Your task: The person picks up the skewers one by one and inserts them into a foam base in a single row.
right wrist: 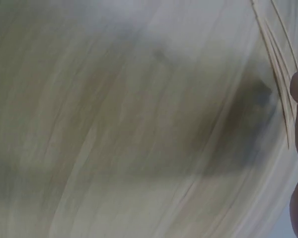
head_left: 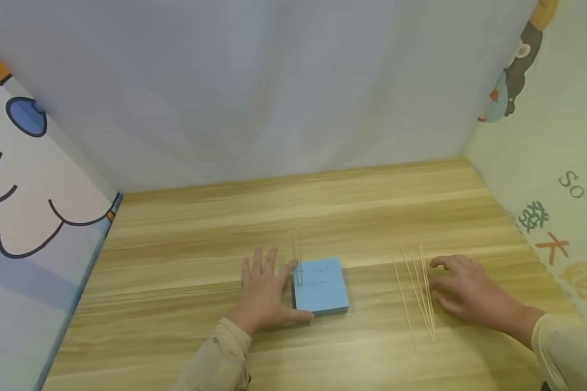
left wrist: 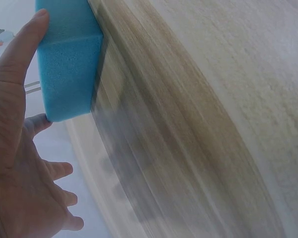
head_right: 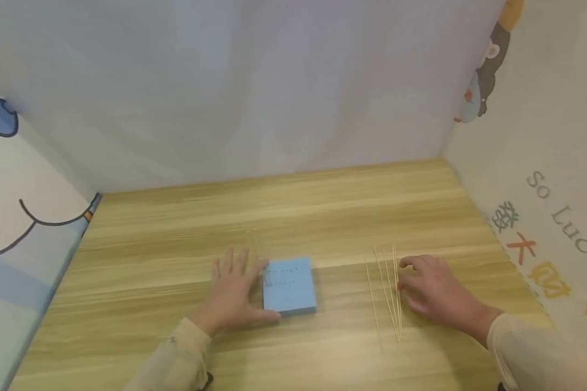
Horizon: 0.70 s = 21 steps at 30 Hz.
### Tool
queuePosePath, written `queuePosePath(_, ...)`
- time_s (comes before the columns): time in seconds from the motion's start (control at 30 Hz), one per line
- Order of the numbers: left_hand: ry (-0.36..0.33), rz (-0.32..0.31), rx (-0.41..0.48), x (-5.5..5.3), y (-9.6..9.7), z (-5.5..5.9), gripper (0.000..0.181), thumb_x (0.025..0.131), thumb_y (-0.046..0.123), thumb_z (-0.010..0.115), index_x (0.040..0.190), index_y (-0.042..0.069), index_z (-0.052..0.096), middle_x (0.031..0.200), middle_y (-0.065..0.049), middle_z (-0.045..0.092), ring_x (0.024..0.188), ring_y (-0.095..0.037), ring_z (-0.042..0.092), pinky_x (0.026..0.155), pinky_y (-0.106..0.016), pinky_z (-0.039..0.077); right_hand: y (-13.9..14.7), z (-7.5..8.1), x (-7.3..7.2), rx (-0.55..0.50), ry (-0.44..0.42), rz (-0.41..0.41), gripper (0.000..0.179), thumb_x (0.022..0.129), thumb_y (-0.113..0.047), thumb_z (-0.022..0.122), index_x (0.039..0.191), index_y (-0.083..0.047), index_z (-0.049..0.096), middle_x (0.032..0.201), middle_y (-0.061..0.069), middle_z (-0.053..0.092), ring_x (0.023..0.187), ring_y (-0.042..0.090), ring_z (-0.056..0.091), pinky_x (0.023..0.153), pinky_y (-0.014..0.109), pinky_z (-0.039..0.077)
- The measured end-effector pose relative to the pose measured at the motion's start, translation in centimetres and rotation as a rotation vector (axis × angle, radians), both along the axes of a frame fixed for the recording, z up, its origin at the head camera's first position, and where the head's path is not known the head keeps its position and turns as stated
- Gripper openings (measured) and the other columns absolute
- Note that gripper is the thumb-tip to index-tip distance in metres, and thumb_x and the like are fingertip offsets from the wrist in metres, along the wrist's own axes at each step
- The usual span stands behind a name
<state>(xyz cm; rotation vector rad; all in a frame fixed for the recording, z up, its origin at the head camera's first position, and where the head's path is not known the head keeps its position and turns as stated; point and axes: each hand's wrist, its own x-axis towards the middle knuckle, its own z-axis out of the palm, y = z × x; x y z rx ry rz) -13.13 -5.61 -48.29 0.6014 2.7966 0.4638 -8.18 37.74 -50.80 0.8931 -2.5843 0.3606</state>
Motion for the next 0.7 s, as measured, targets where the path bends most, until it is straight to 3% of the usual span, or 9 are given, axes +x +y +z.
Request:
queuePosePath(0.07, -0.003, 0.002, 0.002, -0.02, -0.01, 0.12, 0.117, 0.066, 0.076, 0.085, 0.161, 0.025, 0.041, 0.173, -0.025, 0.018, 0.159, -0.056, 0.002, 0.125, -0.076, 0.002, 0.32, -0.31, 0.12, 0.014, 0.026, 0.037, 0.005, 0.083, -0.022, 0.073, 0.086, -0.022, 0.077, 0.113, 0.012, 0.070, 0.102, 0.034, 0.062, 0.083, 0.052, 0.044)
queuePosePath(0.17, -0.011, 0.002, 0.012, -0.04, 0.00, 0.24, 0.117, 0.066, 0.075, 0.086, 0.161, 0.024, 0.041, 0.173, -0.026, 0.018, 0.159, -0.056, 0.001, 0.125, -0.076, 0.001, 0.52, -0.41, 0.12, 0.039, 0.061, 0.084, 0.032, 0.103, -0.033, 0.052, 0.087, -0.021, 0.078, 0.114, 0.013, 0.070, 0.103, 0.033, 0.062, 0.086, 0.052, 0.046)
queuePosePath(0.23, -0.009, 0.002, 0.008, -0.05, -0.04, 0.26, 0.117, 0.066, 0.075, 0.086, 0.161, 0.024, 0.041, 0.172, -0.026, 0.018, 0.159, -0.056, 0.002, 0.125, -0.076, 0.002, 0.51, -0.31, 0.00, 0.068, 0.085, 0.112, 0.050, 0.110, -0.038, 0.037, 0.088, -0.020, 0.078, 0.115, 0.014, 0.069, 0.103, 0.034, 0.063, 0.086, 0.052, 0.048)
queuePosePath(0.33, -0.004, 0.004, 0.003, -0.06, -0.18, 0.35, 0.118, 0.065, 0.075, 0.086, 0.161, 0.024, 0.041, 0.173, -0.026, 0.018, 0.159, -0.056, 0.002, 0.125, -0.076, 0.002, 0.41, -0.01, -0.28, 0.122, 0.107, 0.147, 0.061, 0.113, -0.039, 0.025, 0.088, -0.019, 0.077, 0.116, 0.015, 0.069, 0.104, 0.033, 0.064, 0.086, 0.052, 0.051)
queuePosePath(0.7, -0.008, 0.001, 0.003, -0.03, -0.09, 0.38, 0.117, 0.065, 0.075, 0.086, 0.161, 0.024, 0.041, 0.173, -0.026, 0.017, 0.159, -0.056, 0.002, 0.125, -0.076, 0.002, 0.73, 0.49, -0.29, 0.281, 0.138, 0.215, 0.066, 0.115, -0.037, 0.014, 0.093, -0.018, 0.074, 0.122, 0.017, 0.068, 0.109, 0.036, 0.065, 0.084, 0.052, 0.057)
